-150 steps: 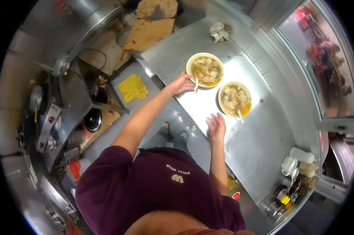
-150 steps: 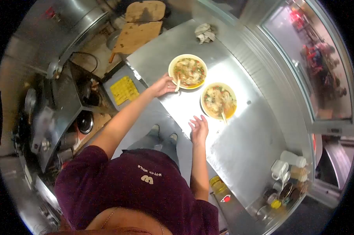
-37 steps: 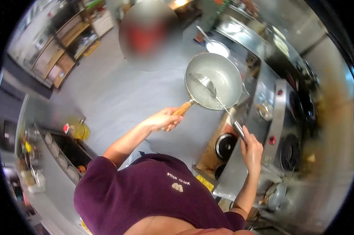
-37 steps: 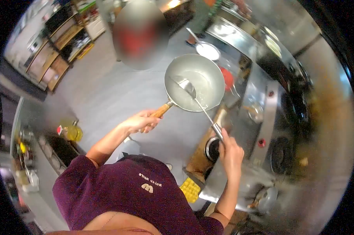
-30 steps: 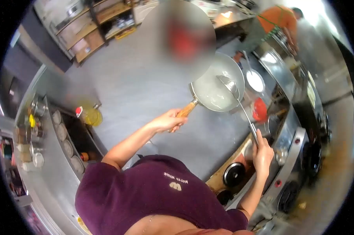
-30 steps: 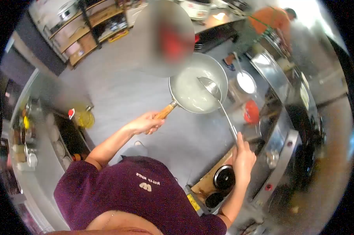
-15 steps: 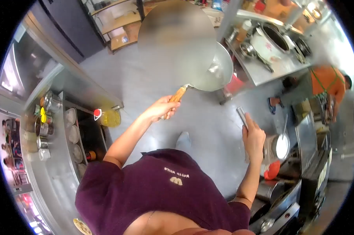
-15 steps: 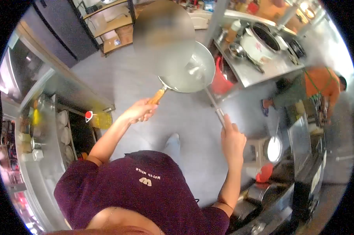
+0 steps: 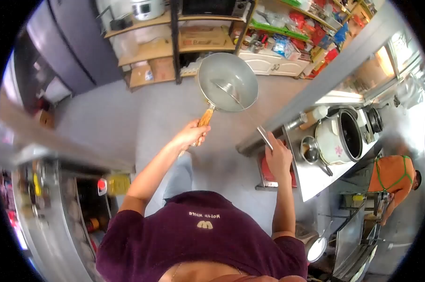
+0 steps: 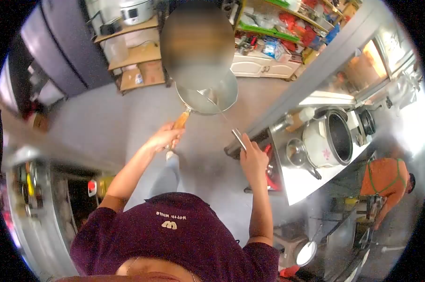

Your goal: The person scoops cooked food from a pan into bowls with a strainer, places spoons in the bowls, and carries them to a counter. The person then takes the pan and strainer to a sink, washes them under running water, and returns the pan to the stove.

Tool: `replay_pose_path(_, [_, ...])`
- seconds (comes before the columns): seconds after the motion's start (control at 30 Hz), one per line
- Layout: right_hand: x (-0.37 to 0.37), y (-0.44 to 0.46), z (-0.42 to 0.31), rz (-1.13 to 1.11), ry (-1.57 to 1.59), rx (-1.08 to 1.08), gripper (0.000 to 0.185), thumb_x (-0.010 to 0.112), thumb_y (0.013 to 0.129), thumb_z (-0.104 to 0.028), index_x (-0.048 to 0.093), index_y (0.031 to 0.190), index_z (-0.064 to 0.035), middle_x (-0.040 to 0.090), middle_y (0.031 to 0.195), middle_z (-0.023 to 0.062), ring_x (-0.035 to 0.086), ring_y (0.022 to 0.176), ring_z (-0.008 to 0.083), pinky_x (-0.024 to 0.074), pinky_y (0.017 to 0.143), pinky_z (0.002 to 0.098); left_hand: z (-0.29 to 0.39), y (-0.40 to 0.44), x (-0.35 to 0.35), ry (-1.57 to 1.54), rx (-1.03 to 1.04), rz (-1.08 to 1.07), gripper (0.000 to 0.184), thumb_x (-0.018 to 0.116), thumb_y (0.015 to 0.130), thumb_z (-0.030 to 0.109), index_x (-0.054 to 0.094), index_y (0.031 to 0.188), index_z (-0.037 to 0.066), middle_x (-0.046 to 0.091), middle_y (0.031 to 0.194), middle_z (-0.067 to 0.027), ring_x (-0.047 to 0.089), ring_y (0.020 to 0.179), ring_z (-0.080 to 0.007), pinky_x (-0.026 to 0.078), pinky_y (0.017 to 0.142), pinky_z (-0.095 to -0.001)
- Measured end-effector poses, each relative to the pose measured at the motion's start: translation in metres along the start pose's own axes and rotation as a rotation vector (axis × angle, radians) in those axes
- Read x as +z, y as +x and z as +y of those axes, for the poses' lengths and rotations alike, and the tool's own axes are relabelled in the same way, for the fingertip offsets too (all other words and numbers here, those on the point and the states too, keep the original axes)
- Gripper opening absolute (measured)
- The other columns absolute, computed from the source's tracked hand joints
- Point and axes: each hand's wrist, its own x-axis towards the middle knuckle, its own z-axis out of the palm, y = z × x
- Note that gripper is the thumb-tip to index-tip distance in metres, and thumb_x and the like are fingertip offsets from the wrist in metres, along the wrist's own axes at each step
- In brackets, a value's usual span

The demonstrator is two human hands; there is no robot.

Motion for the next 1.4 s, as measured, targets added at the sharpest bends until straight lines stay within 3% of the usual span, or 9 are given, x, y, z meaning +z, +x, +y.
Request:
replay_pose_path(0.1, [0.057,0.086,0.031,0.056,-0.194,0.042,0.055,0.054,0.075,-0.015,0.037,0.127,-0.0176,0.056,0.087,0.0116,0.058,0.064,0.0321,0.0449,0.051,0.0445,0.046,0.097,-0.033,0.11,-0.043,-0.101,0.015,0.055,0.083,0.017,0.042,0.084,0.009,0.044,0.063,0.0023,0.043,0.047,-0.0057,0.034,0.037,-0.0211])
replay_pose_path(0.37, [0.099,0.242,0.104,0.395,-0.491,0.237,0.051,0.055,0.068,-0.005,0.051,0.118,-0.0163,0.047,0.068,0.0023,0.051,0.054,0.0176,0.0421,0.04,0.0287,0.18,0.334,-0.005,0.233,-0.158,-0.278,0.013,0.055,0.083,0.017,0.046,0.088,0.01,0.043,0.064,0.0032,0.041,0.045,-0.0043,0.032,0.036,-0.02])
replay_pose_path(0.6, [0.145,0.41,0.252,0.497,-0.504,0.53,0.046,0.055,0.067,-0.004,0.055,0.111,-0.0164,0.048,0.068,0.0022,0.051,0.061,0.0217,0.0442,0.048,0.0347,0.206,0.589,0.09,0.353,-0.209,-0.454,0.017,0.056,0.082,0.023,0.046,0.079,0.009,0.044,0.055,0.0017,0.04,0.041,-0.0069,0.032,0.034,-0.0211])
replay_pose_path(0.67, [0.143,0.466,0.312,0.516,-0.509,0.556,0.044,0.056,0.067,-0.006,0.054,0.109,-0.0137,0.051,0.067,0.0043,0.053,0.062,0.0238,0.0446,0.049,0.0363,0.225,0.658,0.131,0.266,-0.206,-0.506,0.016,0.055,0.082,0.022,0.046,0.077,0.009,0.044,0.053,0.0012,0.039,0.039,-0.007,0.033,0.034,-0.021])
replay_pose_path(0.87, [0.114,0.597,0.49,0.001,-0.144,0.804,0.03,0.054,0.068,-0.007,0.051,0.098,-0.005,0.059,0.073,0.0173,0.058,0.069,0.0343,0.046,0.056,0.0449,0.269,0.835,0.264,0.267,-0.246,-0.627,0.015,0.052,0.083,0.017,0.044,0.074,0.009,0.044,0.059,0.0007,0.04,0.043,-0.0051,0.034,0.035,-0.0194])
replay_pose_path(0.97, [0.094,0.65,0.604,0.033,-0.112,0.88,0.027,0.053,0.07,-0.011,0.05,0.096,-0.0067,0.06,0.08,0.0161,0.056,0.083,0.0364,0.0444,0.063,0.0477,0.289,0.937,0.342,0.282,-0.27,-0.687,0.014,0.053,0.082,0.017,0.044,0.075,0.009,0.044,0.059,0.0011,0.041,0.045,-0.0051,0.034,0.035,-0.0198])
replay_pose_path(1.1, [0.046,0.708,0.733,0.215,-0.126,0.891,0.032,0.052,0.069,-0.008,0.05,0.101,-0.0074,0.058,0.081,0.0158,0.056,0.079,0.0349,0.0448,0.064,0.0459,0.347,1.066,0.456,0.452,-0.184,-0.761,0.013,0.053,0.081,0.016,0.044,0.075,0.008,0.043,0.059,0.001,0.041,0.044,-0.0052,0.033,0.035,-0.0205])
replay_pose_path(1.27, [-0.014,0.73,0.89,0.206,-0.296,0.911,0.042,0.052,0.068,-0.002,0.048,0.109,-0.0051,0.057,0.076,0.0137,0.055,0.076,0.0304,0.0465,0.061,0.042,0.38,1.194,0.624,0.43,-0.269,-0.869,0.012,0.054,0.081,0.015,0.044,0.078,0.008,0.044,0.061,0.001,0.041,0.045,-0.0058,0.033,0.035,-0.0203])
replay_pose_path(1.4, [-0.053,0.759,1.016,0.377,-0.334,1.015,0.051,0.052,0.067,-0.001,0.045,0.118,-0.0057,0.057,0.075,0.0117,0.055,0.075,0.0285,0.0471,0.061,0.0407,0.391,1.292,0.764,0.398,-0.324,-0.877,0.013,0.054,0.082,0.015,0.044,0.079,0.009,0.043,0.062,0.0011,0.041,0.046,-0.0056,0.034,0.036,-0.0195])
